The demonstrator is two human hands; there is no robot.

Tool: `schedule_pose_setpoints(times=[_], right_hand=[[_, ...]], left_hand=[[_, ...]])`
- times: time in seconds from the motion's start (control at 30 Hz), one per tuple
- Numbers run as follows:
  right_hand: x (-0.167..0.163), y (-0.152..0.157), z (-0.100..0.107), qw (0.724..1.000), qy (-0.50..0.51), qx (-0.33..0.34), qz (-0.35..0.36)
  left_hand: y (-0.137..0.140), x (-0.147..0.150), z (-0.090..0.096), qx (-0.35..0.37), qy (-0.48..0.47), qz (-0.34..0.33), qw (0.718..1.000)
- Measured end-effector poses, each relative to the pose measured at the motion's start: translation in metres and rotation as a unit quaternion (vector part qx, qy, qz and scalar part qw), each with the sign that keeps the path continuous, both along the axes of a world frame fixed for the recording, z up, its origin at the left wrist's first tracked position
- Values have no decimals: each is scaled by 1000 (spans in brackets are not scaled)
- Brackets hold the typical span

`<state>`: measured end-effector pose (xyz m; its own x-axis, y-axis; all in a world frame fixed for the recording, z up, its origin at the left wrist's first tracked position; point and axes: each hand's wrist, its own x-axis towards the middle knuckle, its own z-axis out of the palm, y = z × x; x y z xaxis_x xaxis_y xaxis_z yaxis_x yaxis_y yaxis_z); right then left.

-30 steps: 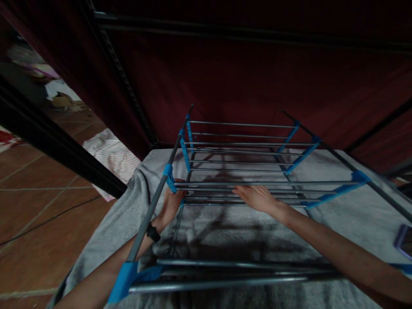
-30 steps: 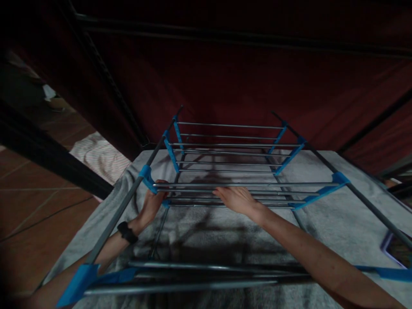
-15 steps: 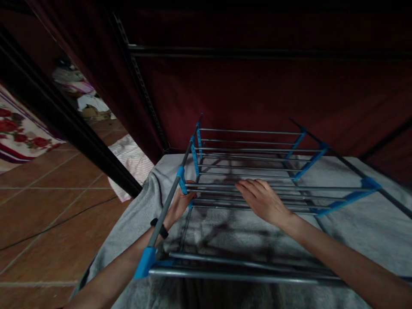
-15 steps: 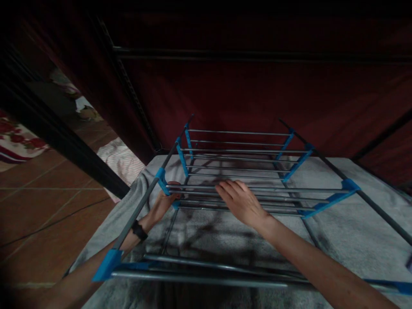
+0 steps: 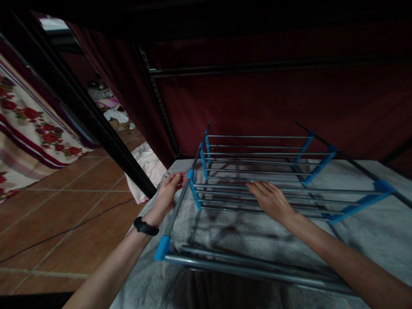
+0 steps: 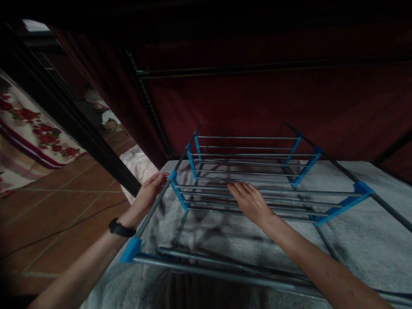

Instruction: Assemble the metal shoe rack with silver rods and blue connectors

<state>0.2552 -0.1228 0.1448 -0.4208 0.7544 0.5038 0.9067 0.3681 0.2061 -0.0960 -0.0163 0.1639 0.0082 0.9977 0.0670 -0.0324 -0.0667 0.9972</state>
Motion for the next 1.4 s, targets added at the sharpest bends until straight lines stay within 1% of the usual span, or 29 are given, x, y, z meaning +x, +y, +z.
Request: schedule_pose_setpoints(times=[0.07, 0.13, 0.23, 0.3, 0.4, 0.5, 0.63, 0.8, 0.9, 1.07, 1.23, 1.33, 1.4], right_hand=[[1, 0, 0, 1000, 4, 6, 0], [1, 1, 0, 1000, 8, 8, -1], [1, 1, -1, 1000, 6, 8, 1], [1, 1, 0, 1000, 2, 7, 0], [1, 1, 3, 1000, -7, 2, -9], [1, 2, 8, 1000, -17, -2, -18], [2, 4, 10, 999, -22, -11, -20], [4, 5, 5, 1000, -16, -15, -18], [5, 7, 4, 1000, -12, -12, -13], [6, 9, 8, 1000, -7, -20, -1], [6, 10, 11, 999, -4, -31, 8], [7, 10, 11, 1000, -6, -26, 8], [7, 10, 11, 1000, -8, -24, 7]], left_hand=[[2, 6, 15, 7, -1, -17, 1000], [0, 16, 26, -2, -4, -33, 999], [-7, 30, 32, -36, -11, -36, 999], [-10, 33, 31, -49, 4, -49, 998], [-9, 31, 27, -40, 32, -86, 995], [-3, 27, 25, -32, 26, -105, 994], [1, 26, 26, -50, 10, -123, 991], [-2, 30, 28, -41, 19, -106, 993], [-4, 31, 30, -41, 28, -112, 992], [-6, 32, 33, -33, 59, -109, 992], [-8, 34, 32, -33, 50, -95, 994], [-5, 33, 29, -10, 73, -106, 992], [-1, 30, 28, 22, 114, -112, 987]])
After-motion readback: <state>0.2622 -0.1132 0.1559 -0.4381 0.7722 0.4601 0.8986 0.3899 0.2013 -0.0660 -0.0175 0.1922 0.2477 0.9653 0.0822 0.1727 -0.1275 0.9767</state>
